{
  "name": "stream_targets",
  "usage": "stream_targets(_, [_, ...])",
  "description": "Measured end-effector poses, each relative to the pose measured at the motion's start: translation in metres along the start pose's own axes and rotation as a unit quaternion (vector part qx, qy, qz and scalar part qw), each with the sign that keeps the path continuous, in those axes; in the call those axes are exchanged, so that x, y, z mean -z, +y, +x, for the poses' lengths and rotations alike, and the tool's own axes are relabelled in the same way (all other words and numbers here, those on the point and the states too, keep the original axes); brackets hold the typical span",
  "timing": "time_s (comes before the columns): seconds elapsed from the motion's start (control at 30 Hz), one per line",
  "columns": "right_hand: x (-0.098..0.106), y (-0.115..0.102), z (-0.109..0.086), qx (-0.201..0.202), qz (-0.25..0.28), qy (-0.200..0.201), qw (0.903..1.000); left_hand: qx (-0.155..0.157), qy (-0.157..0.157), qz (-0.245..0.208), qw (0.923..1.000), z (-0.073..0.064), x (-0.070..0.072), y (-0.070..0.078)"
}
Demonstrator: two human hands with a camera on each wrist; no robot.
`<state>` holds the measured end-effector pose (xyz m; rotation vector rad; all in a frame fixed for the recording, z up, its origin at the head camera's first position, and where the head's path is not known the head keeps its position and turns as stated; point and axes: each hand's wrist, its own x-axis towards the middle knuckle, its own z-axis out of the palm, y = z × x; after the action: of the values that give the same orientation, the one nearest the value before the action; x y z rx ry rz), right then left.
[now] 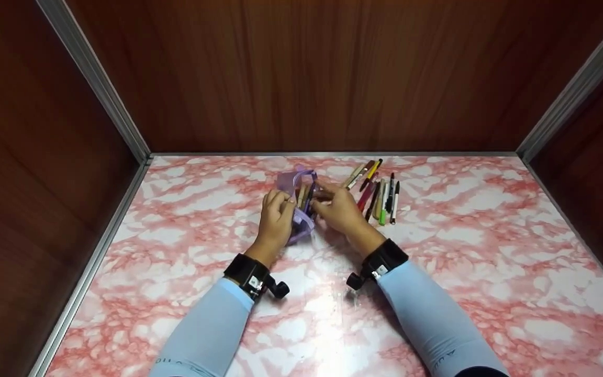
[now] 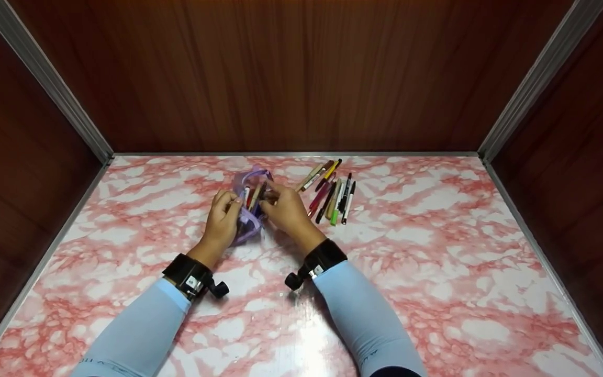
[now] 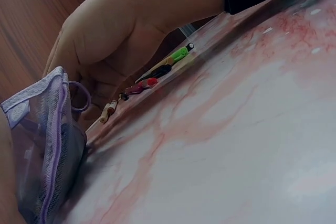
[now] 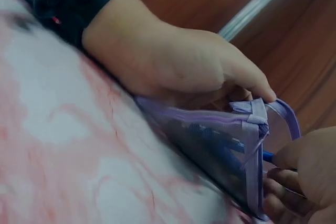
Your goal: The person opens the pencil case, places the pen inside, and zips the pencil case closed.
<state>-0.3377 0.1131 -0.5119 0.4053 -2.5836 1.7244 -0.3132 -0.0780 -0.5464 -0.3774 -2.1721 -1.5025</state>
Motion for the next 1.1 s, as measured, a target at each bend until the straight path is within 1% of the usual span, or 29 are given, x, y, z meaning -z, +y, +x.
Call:
stream_targets(0.1, [0.002,-0.002,-0.001,0.029,-0.065,-0.038,0.9968,0.003,-0.002,-0.001,1.0,0.0,0.0,0.0])
stream_targets(0.17, [0.003,-0.004,-0.001,0.036,-0.082,-0.057,0.9943,0.006,-0.004,-0.001,1.0,0.0,0.001,0.0])
stream_targets(0.3, [0.01,-0.006,-0.001,0.027,-0.093,-0.061,0.9934,0.01,-0.007,0.001,0.9999,0.0,0.001,0.0])
stream_targets(0.33, [0.013,-0.006,0.0,0.025,-0.092,-0.06,0.9937,0.01,-0.006,0.001,0.9999,0.0,0.001,0.0])
stream_targets(0.47, [0.031,-0.005,0.001,-0.002,-0.07,-0.055,0.9961,0.007,-0.004,-0.004,1.0,0.0,0.001,-0.001])
stream_targets(0.57, [0.049,-0.005,0.004,-0.011,-0.082,-0.03,0.9961,0.01,-0.008,-0.007,0.9999,0.001,0.001,0.0])
stream_targets(0.63, [0.063,-0.004,0.005,0.005,-0.108,-0.001,0.9942,0.013,-0.012,-0.006,0.9998,0.001,0.002,0.0])
stream_targets(0.77, [0.093,0.002,0.006,0.008,-0.146,0.045,0.9882,0.015,-0.015,-0.006,0.9998,0.001,0.002,0.001])
stream_targets(0.93, [0.131,0.016,0.003,-0.017,-0.178,0.076,0.981,0.011,-0.005,-0.006,0.9999,0.0,0.002,0.001])
stream_targets(1.0, [0.145,0.023,0.0,-0.031,-0.2,0.092,0.9749,0.01,-0.004,-0.004,0.9999,0.0,0.002,0.001])
stream_targets(1.1, [0.165,0.034,-0.008,-0.059,-0.221,0.106,0.9678,0.01,-0.005,0.0,0.9999,0.0,0.001,0.0])
